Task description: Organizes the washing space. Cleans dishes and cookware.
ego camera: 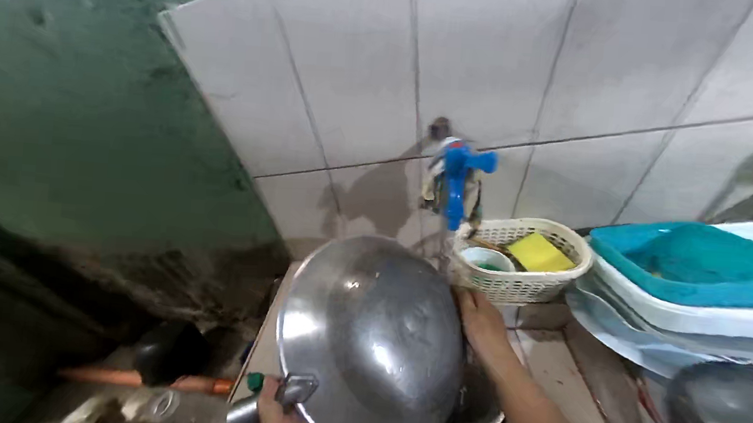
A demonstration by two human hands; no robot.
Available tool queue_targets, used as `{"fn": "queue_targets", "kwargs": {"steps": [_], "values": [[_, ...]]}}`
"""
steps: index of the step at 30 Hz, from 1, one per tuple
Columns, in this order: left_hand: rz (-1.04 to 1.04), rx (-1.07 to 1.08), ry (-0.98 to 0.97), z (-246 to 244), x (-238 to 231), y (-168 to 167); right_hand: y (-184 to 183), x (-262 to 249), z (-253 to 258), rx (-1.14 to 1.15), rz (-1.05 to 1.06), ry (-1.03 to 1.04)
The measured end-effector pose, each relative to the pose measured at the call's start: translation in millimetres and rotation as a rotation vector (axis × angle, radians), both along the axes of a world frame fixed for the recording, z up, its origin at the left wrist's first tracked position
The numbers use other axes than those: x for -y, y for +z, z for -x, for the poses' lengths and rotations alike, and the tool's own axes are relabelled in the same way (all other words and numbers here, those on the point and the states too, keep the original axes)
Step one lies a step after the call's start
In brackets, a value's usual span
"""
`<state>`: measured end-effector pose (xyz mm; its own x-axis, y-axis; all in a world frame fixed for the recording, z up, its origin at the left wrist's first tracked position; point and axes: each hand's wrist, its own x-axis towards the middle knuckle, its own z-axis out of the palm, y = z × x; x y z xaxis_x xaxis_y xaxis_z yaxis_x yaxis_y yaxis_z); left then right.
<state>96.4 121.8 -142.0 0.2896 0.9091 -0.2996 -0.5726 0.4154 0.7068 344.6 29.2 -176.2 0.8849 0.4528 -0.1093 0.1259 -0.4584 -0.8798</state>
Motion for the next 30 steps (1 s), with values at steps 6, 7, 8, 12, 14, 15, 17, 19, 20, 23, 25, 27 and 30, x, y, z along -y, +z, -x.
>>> {"fn": "queue_targets", "kwargs": {"steps": [6, 7, 8, 12, 14, 15, 17, 19, 20, 23, 25, 27, 30], "values": [[-0.360, -0.073, 0.225, -3.6, -56.3, 75.3, -19.5, 35.9, 34.5, 0.018, 0.022, 0.160], [-0.478, -0.068, 0.227, -2.2, -67.5, 84.0, -20.4, 44.0, 34.3, 0.051, 0.011, 0.148], [-0.582, -0.076, 0.222, -1.3, -78.8, 92.7, -20.6, 51.5, 34.3, 0.074, -0.007, 0.129], [-0.695, -0.356, 0.301, -21.7, -112.1, 123.4, -26.8, 76.5, 34.3, 0.092, -0.064, 0.116], [-0.809, -0.519, 0.264, -32.3, -122.2, 118.2, -30.4, 87.8, 40.4, 0.116, -0.091, 0.112], [-0.853, -0.603, 0.251, -37.3, -127.5, 110.7, -30.2, 94.2, 43.2, 0.118, -0.090, 0.123], [-0.904, -0.770, 0.196, -43.9, -140.6, 90.2, -30.5, 105.7, 45.7, 0.086, -0.086, 0.139], [-0.920, -0.953, 0.145, -46.6, -156.6, 67.0, -32.2, 115.2, 46.2, 0.067, -0.097, 0.142], [-0.924, -1.025, 0.134, -46.9, -163.3, 54.6, -34.6, 119.8, 45.7, 0.050, -0.106, 0.142], [-0.928, -1.219, 0.124, -46.5, -171.8, 24.7, -42.7, 127.2, 43.5, 0.026, -0.137, 0.120], [-0.942, -1.324, 0.087, -46.2, -169.7, 11.0, -46.4, 127.9, 43.2, 0.014, -0.147, 0.111], [-0.958, -1.401, 0.051, -45.8, -162.2, 1.0, -48.3, 125.7, 45.4, 0.015, -0.158, 0.106], [-1.007, -1.417, 0.030, -46.8, -147.5, -21.5, -48.1, 118.7, 52.1, 0.015, -0.166, 0.118]]}}
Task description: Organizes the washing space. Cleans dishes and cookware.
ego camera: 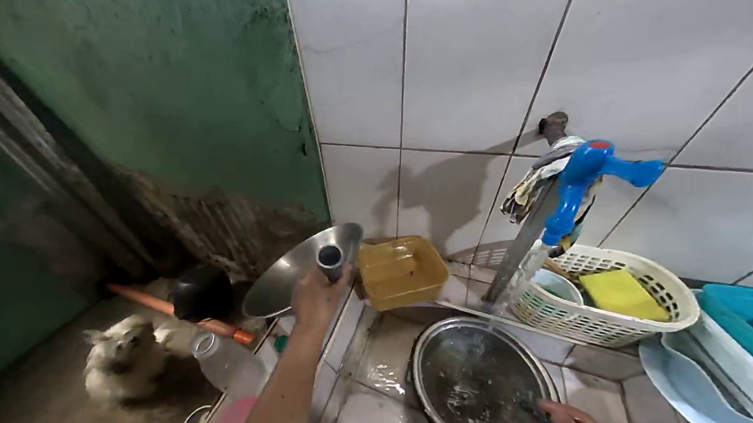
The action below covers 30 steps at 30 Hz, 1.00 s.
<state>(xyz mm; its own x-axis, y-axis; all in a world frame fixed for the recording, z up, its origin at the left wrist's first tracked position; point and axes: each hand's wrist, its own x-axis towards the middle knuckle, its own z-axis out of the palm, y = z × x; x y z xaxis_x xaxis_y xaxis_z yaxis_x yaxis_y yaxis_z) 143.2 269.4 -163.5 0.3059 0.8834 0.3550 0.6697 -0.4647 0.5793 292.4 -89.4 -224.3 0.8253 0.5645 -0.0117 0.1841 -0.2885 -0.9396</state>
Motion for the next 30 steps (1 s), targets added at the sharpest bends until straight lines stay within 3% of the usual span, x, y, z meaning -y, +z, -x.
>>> {"fn": "queue_targets", "kwargs": {"steps": [5, 12, 18, 20, 22, 25, 27, 30], "values": [[0.000, -0.136, -0.219, -0.4, 17.6, -48.7, -1.4, -12.5, 10.8, -0.001, 0.015, 0.038], [0.010, -0.168, -0.445, 12.5, 15.1, -76.1, -13.3, -27.3, 8.7, 0.053, 0.142, 0.020], [0.068, -0.134, -0.251, 40.6, 43.2, -75.5, -6.0, -30.9, -6.5, 0.075, 0.214, -0.006], [0.124, 0.071, -0.158, 60.2, 62.9, -86.9, -3.8, -31.3, -11.3, -0.056, 0.154, -0.068], [0.154, 0.289, -0.152, 76.8, 96.0, -104.1, 0.6, -38.2, -16.8, -0.369, -0.036, -0.205], [0.132, 0.421, -0.378, 76.2, 150.7, -119.3, 9.9, -54.7, -25.3, -0.654, -0.295, -0.313], [0.144, 0.463, -0.583, 51.5, 160.5, -98.8, 21.8, -68.1, -29.5, -0.560, -0.278, -0.205], [-0.006, 0.515, -0.770, -7.6, 152.9, -16.0, 43.0, -90.9, -30.4, -0.321, -0.120, -0.030]]}}
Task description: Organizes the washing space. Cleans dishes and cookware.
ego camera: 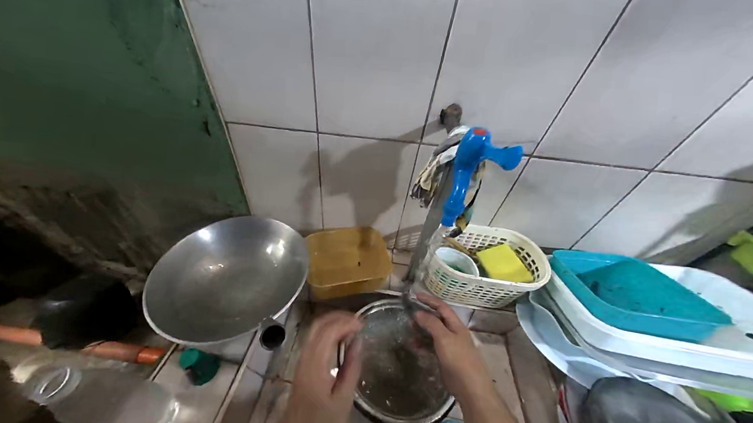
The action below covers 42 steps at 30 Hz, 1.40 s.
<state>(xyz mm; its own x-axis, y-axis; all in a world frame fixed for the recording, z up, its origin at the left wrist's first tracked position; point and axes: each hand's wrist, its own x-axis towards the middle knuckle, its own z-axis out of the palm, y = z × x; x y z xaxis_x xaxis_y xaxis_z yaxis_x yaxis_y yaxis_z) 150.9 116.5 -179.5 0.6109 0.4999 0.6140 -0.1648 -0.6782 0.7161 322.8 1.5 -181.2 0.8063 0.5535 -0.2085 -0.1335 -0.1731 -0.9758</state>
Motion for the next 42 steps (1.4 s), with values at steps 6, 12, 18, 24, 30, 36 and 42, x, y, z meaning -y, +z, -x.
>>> {"fn": "queue_targets", "kwargs": {"steps": [6, 12, 18, 24, 30, 36, 42], "values": [[-0.224, -0.045, -0.168, -116.3, 15.4, 171.3, 26.2, -32.6, -2.7, -0.088, -0.115, -0.114], [-0.473, -0.340, 0.040, -189.4, 9.1, 199.1, 10.9, -4.5, -17.2, -0.119, -0.240, -0.223], [-0.138, -0.095, -0.424, -177.3, -35.9, 181.7, -31.5, 44.1, 0.0, 0.075, 0.156, 0.088], [0.207, -0.281, -0.092, -90.1, -39.4, 14.5, -54.2, 38.1, 42.0, 0.378, 0.615, 0.711], [0.915, -0.579, 0.166, -34.2, -0.5, -124.9, -77.7, 5.7, 75.6, 0.475, 0.710, 0.826], [0.909, -0.526, 0.329, -40.6, -7.5, -85.2, -87.2, 16.7, 98.8, 0.733, 0.272, 0.531], [0.905, -0.463, 0.328, -23.4, -36.9, -94.5, -101.4, 91.4, 101.6, 1.003, 0.460, 0.540]]}}
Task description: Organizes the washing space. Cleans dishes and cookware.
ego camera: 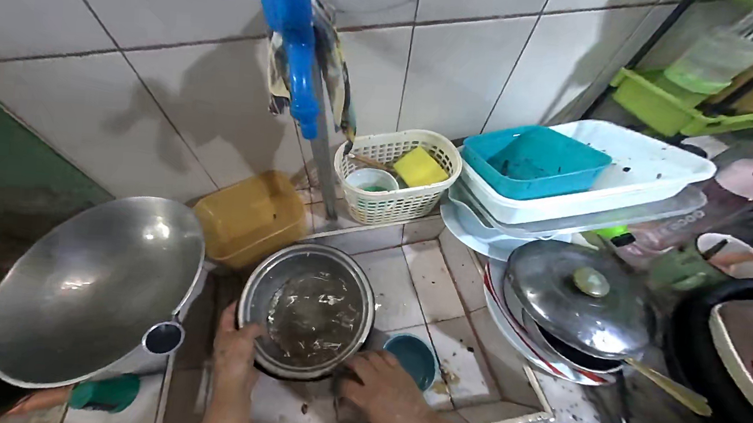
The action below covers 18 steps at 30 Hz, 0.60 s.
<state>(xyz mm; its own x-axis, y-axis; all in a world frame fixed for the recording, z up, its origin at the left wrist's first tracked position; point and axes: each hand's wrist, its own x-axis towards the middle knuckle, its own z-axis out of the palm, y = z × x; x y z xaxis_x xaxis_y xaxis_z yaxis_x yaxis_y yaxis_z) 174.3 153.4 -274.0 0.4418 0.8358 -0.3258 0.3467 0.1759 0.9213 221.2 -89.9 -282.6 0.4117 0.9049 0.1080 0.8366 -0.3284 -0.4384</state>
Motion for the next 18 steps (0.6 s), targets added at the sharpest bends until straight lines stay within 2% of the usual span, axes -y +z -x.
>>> {"fn": "queue_targets", "kwargs": {"steps": [2, 5, 9, 12, 14, 16, 18], "values": [[-0.005, 0.016, 0.007, 3.1, -4.0, 3.0, -11.0, 23.3, -7.7, -0.070, 0.103, -0.024], [-0.023, 0.020, 0.020, 8.9, -6.5, 13.0, -23.1, 41.6, -25.0, -0.030, 0.109, -0.057], [-0.075, -0.006, -0.032, 14.2, -1.4, 33.7, -28.8, 50.3, -75.7, 0.060, 0.092, -0.142], [-0.126, 0.017, -0.102, 13.5, 5.9, 44.4, -19.5, 49.5, -103.9, 0.098, -0.027, -0.188], [-0.178, -0.038, -0.183, 11.9, 13.2, 51.7, -11.6, 37.6, -102.0, 0.091, -0.115, -0.284], [-0.256, -0.082, -0.263, 8.4, 22.1, 56.4, -5.8, 11.0, -82.4, -0.045, -0.204, -0.378], [-0.319, -0.093, -0.337, 3.1, 30.3, 58.5, 2.0, -25.3, -52.1, -0.428, -0.237, -0.451]]}}
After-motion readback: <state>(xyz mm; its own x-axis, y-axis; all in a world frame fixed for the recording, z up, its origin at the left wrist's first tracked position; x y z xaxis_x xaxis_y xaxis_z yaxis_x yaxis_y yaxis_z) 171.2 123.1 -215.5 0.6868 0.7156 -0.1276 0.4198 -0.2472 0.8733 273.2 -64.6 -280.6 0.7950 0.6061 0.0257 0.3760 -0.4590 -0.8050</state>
